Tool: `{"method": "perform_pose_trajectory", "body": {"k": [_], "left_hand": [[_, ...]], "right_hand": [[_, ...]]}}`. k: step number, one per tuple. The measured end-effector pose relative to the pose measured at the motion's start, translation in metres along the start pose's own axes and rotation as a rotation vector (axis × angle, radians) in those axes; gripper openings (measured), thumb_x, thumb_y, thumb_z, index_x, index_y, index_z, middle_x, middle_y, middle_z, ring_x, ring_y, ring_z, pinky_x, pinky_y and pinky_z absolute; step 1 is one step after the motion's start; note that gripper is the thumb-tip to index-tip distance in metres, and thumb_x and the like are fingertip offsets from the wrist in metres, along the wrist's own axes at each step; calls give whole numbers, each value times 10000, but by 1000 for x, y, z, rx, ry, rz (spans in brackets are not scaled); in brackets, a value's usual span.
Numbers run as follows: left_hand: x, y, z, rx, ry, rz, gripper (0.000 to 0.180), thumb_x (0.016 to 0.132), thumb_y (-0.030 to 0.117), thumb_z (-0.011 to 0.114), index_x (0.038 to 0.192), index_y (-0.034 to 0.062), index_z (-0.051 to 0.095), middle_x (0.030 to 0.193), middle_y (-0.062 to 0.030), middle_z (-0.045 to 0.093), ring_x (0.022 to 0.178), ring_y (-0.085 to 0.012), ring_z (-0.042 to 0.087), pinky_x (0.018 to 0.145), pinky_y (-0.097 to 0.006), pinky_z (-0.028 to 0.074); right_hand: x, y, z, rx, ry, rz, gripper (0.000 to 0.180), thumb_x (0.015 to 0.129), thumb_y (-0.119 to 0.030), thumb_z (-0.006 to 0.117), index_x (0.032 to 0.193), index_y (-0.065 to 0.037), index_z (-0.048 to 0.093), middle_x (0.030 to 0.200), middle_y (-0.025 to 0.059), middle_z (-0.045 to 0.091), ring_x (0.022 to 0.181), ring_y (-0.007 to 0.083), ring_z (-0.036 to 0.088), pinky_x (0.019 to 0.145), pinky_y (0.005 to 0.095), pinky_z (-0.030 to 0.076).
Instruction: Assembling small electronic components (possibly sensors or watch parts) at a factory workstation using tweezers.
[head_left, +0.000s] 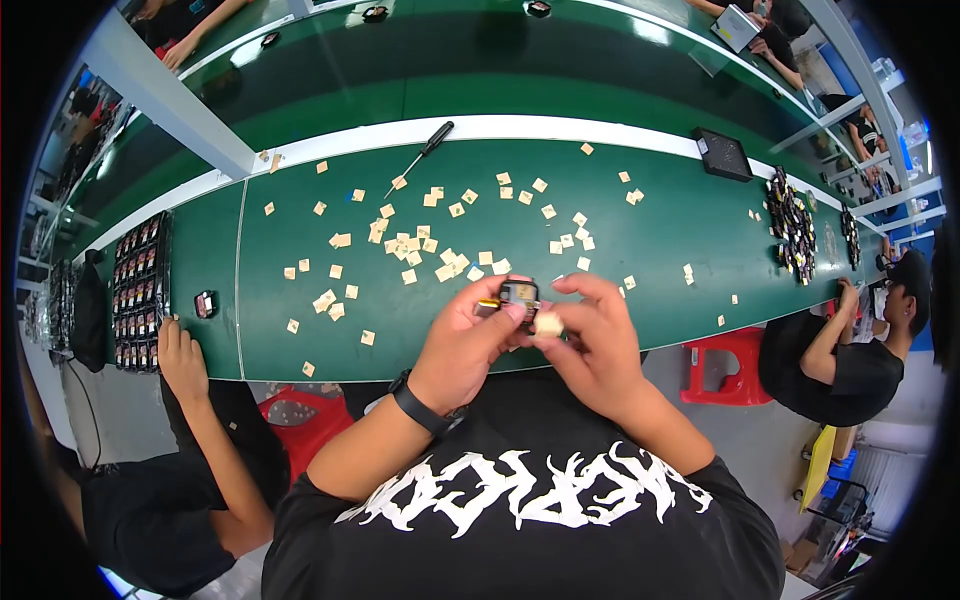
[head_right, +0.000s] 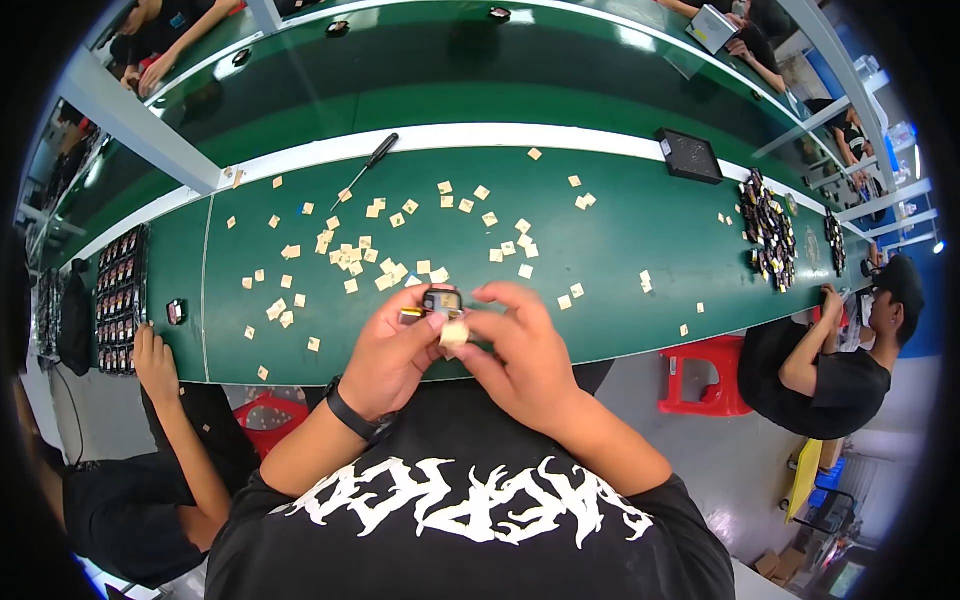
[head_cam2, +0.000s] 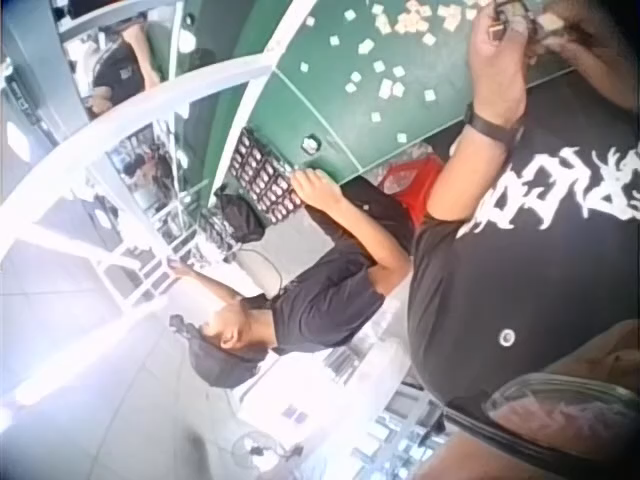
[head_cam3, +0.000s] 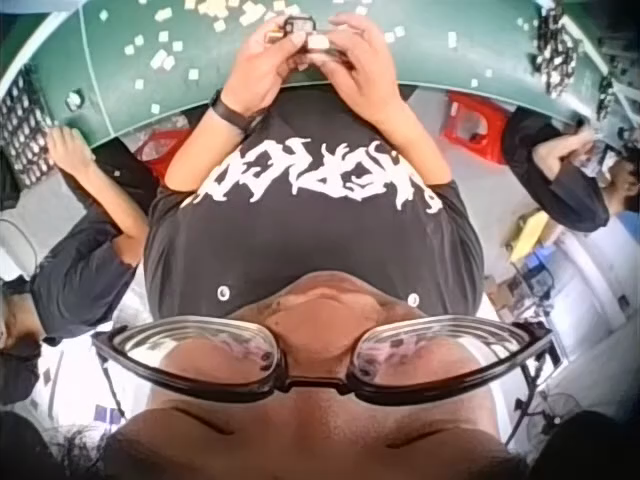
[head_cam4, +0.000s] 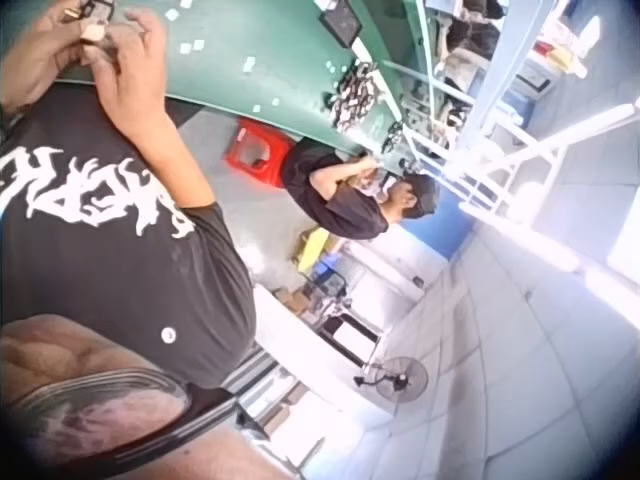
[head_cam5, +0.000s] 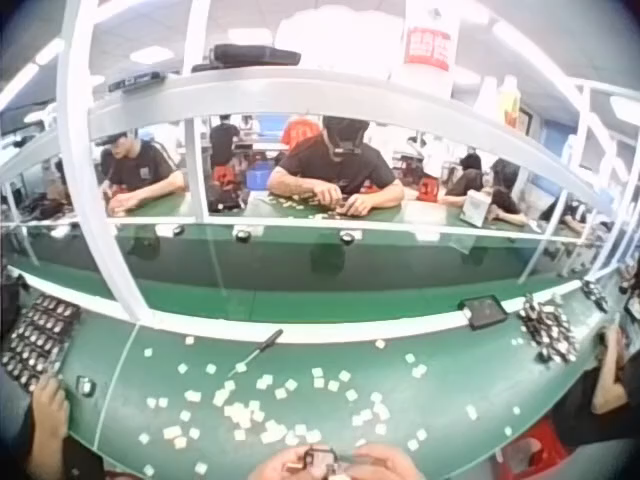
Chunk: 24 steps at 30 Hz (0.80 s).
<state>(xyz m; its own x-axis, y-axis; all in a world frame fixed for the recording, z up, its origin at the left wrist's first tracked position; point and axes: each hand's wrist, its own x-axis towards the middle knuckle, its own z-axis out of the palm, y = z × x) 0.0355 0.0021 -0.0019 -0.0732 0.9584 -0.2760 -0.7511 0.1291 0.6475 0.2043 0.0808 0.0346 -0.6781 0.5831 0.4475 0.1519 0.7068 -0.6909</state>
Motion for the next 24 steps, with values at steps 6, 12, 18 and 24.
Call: {"method": "perform_pose_trajectory", "body": {"k": [6, 12, 18, 24], "left_hand": [[0, -9, -12, 326, 165, 187, 323, 989, 33, 593, 1303, -22, 541, 1180, -140, 676, 941, -166, 691, 791, -265, 559], [1, -19, -21, 682, 259, 368, 311, 973, 14, 606, 1281, -30, 593, 1124, -108, 700, 950, -135, 686, 804, -252, 546], [2, -13, -17, 821, 235, 390, 282, 942, 8, 628, 1220, -34, 651, 1030, -82, 722, 888, -105, 677, 783, -244, 535], [1, -9, -20, 913, 245, 361, 300, 939, 21, 622, 1233, -37, 645, 991, -92, 729, 856, -109, 676, 744, -252, 541]], "right_hand": [[-2, 1, -1, 391, -134, 558, 177, 1043, -146, 529, 1102, -14, 630, 940, 75, 639, 744, 77, 546, 600, 222, 449], [9, 0, 12, 761, -251, 972, 200, 1050, -194, 520, 1049, -32, 638, 781, 6, 647, 563, 37, 484, 505, 204, 381], [13, 9, 29, 765, -272, 1056, 195, 1039, -201, 546, 993, -41, 646, 775, 18, 658, 545, 38, 482, 468, 207, 365], [10, 6, 40, 763, -173, 1073, 173, 1033, -168, 550, 990, -28, 643, 762, 32, 654, 530, 40, 466, 461, 206, 361]]}}
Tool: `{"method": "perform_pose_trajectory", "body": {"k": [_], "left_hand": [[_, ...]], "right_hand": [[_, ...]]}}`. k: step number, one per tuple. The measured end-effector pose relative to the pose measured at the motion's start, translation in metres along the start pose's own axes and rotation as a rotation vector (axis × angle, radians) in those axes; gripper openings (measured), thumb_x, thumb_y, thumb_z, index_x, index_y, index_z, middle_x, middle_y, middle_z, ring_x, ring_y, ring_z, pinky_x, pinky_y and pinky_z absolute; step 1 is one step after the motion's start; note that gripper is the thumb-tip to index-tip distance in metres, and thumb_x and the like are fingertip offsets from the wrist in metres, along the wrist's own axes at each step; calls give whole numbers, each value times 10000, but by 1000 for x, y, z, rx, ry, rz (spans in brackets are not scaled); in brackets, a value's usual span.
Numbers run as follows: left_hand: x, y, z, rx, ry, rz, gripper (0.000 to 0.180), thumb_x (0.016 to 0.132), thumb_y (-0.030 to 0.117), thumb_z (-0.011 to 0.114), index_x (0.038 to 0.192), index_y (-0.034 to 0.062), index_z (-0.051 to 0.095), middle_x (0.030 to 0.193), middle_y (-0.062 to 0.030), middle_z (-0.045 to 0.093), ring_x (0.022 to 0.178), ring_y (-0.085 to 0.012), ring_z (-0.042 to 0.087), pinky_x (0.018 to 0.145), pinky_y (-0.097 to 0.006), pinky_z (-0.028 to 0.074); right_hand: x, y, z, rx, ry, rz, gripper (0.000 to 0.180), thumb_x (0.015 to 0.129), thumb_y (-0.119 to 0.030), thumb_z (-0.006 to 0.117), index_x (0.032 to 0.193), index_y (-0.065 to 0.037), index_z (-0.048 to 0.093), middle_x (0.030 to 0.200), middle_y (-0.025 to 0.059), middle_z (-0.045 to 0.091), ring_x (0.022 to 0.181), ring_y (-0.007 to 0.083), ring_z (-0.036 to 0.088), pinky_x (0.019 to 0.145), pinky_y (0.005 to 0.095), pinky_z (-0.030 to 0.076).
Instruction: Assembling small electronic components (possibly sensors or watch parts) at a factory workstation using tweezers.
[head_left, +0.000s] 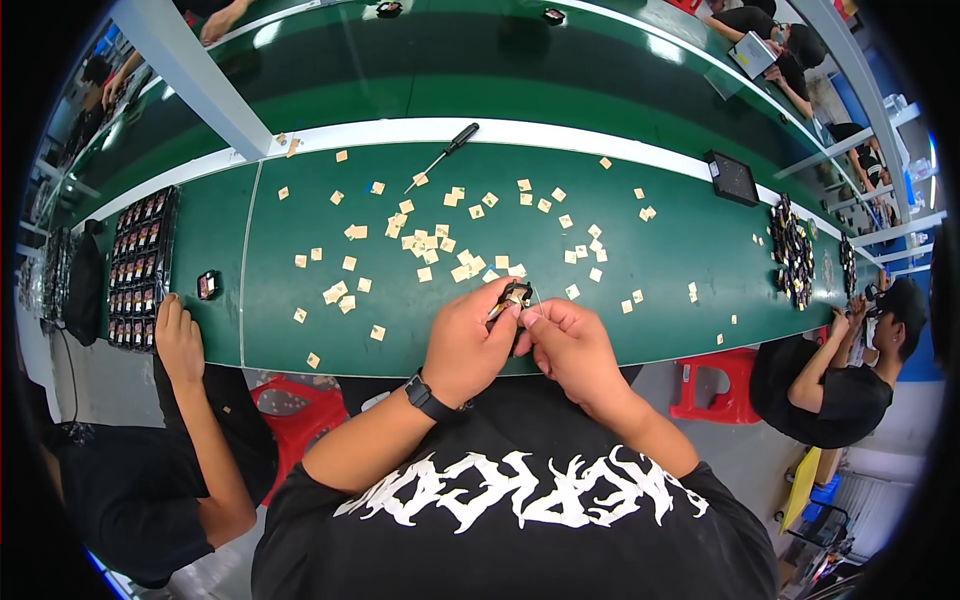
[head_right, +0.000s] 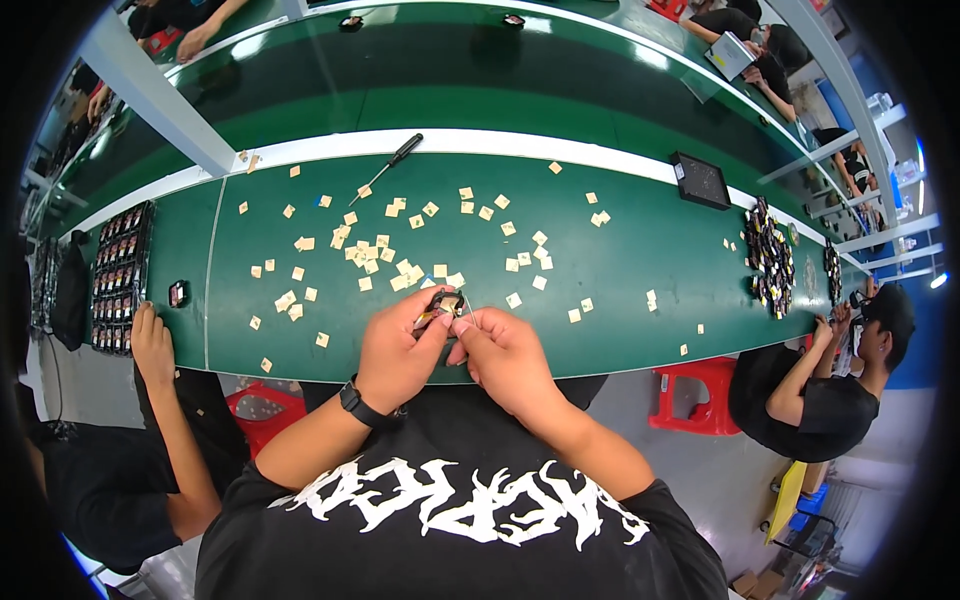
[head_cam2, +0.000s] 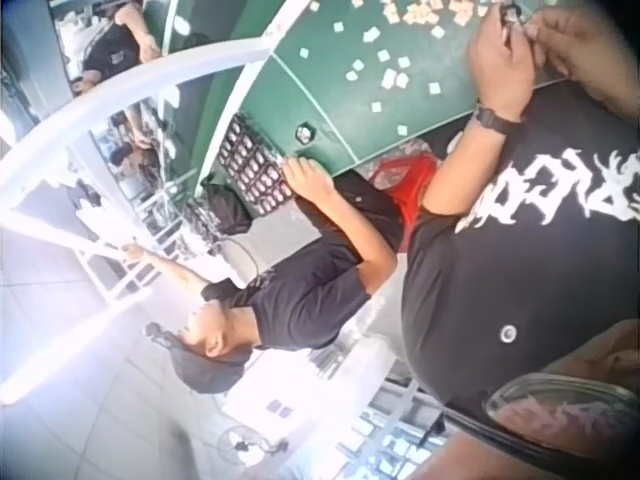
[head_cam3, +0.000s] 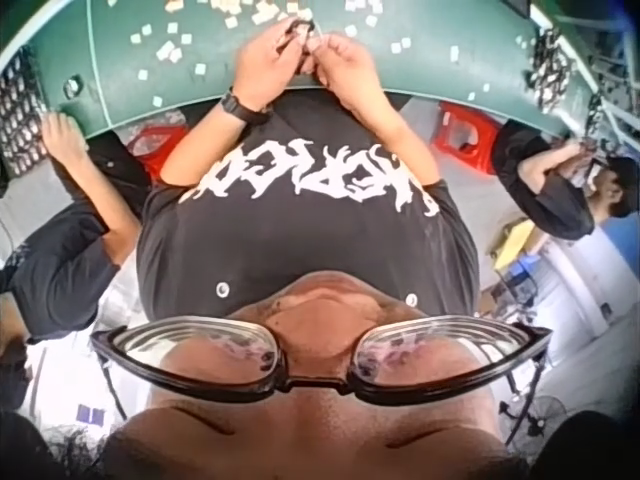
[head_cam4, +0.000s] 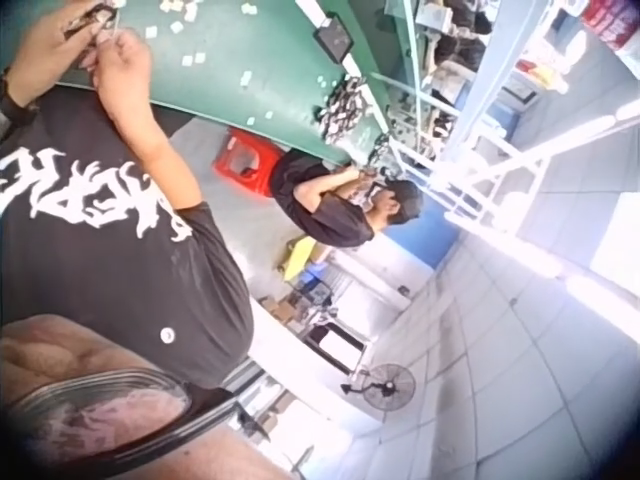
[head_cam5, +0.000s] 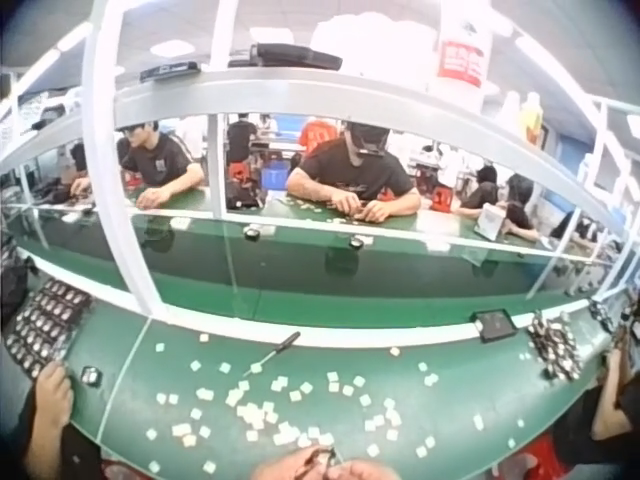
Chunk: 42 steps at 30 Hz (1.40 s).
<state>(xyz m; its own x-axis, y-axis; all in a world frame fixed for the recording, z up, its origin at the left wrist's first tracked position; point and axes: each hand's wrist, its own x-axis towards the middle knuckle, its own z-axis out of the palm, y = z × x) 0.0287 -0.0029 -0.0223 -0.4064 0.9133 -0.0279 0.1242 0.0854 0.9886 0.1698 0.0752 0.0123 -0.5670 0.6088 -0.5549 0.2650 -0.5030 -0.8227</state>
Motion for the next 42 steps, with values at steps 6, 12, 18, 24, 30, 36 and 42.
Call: {"method": "perform_pose_trajectory", "body": {"k": [6, 12, 18, 24, 30, 36, 42], "left_hand": [[4, 1, -4, -63, -73, -98, 308, 953, 30, 608, 1253, -38, 632, 1003, -83, 724, 848, -98, 671, 741, -256, 556], [9, -3, -13, -407, -152, -234, 379, 963, 36, 607, 1334, -29, 569, 1032, -79, 697, 794, -95, 649, 704, -251, 564], [7, 0, -11, -393, -61, -251, 350, 946, 11, 635, 1268, -25, 505, 1004, -123, 669, 771, -111, 674, 681, -236, 567], [2, -7, -5, -232, -40, -114, 269, 937, 14, 646, 1167, -37, 517, 971, -125, 678, 777, -128, 702, 668, -257, 572], [-4, -13, 1, 48, 3, 122, 194, 912, 57, 635, 1071, 6, 536, 827, -146, 687, 674, -284, 686, 596, -385, 511], [1, -15, -6, -24, -115, -5, 163, 959, 32, 603, 1095, -24, 533, 947, -103, 693, 748, -123, 688, 656, -270, 561], [5, -3, -16, -367, -157, -246, 151, 960, 40, 629, 1090, 19, 554, 970, -58, 656, 720, -95, 667, 608, -236, 536]], "right_hand": [[2, 14, -2, -43, 23, -113, 201, 1037, -167, 550, 978, -14, 666, 730, 9, 636, 543, 34, 469, 486, 210, 376], [1, 15, -2, -161, 0, -196, 225, 1047, -190, 541, 985, -16, 670, 733, -13, 629, 566, 29, 468, 509, 205, 378], [-1, 14, -13, -32, 58, -266, 208, 1040, -197, 557, 1015, -15, 653, 757, -7, 636, 585, 32, 474, 525, 200, 382], [3, 12, -13, -147, 38, -121, 205, 1026, -187, 560, 974, -18, 663, 753, 8, 665, 571, 41, 494, 518, 209, 394], [7, 16, -9, -200, 55, -129, 205, 1014, -176, 566, 935, -24, 680, 728, -1, 673, 565, 40, 504, 520, 231, 408], [5, 16, -8, -350, 97, -212, 209, 1012, -172, 579, 919, -17, 685, 713, -4, 673, 577, 44, 516, 545, 246, 422], [3, 15, -11, -421, 62, -349, 177, 1010, -159, 601, 947, -10, 673, 728, -2, 664, 635, 28, 529, 570, 231, 427]]}}
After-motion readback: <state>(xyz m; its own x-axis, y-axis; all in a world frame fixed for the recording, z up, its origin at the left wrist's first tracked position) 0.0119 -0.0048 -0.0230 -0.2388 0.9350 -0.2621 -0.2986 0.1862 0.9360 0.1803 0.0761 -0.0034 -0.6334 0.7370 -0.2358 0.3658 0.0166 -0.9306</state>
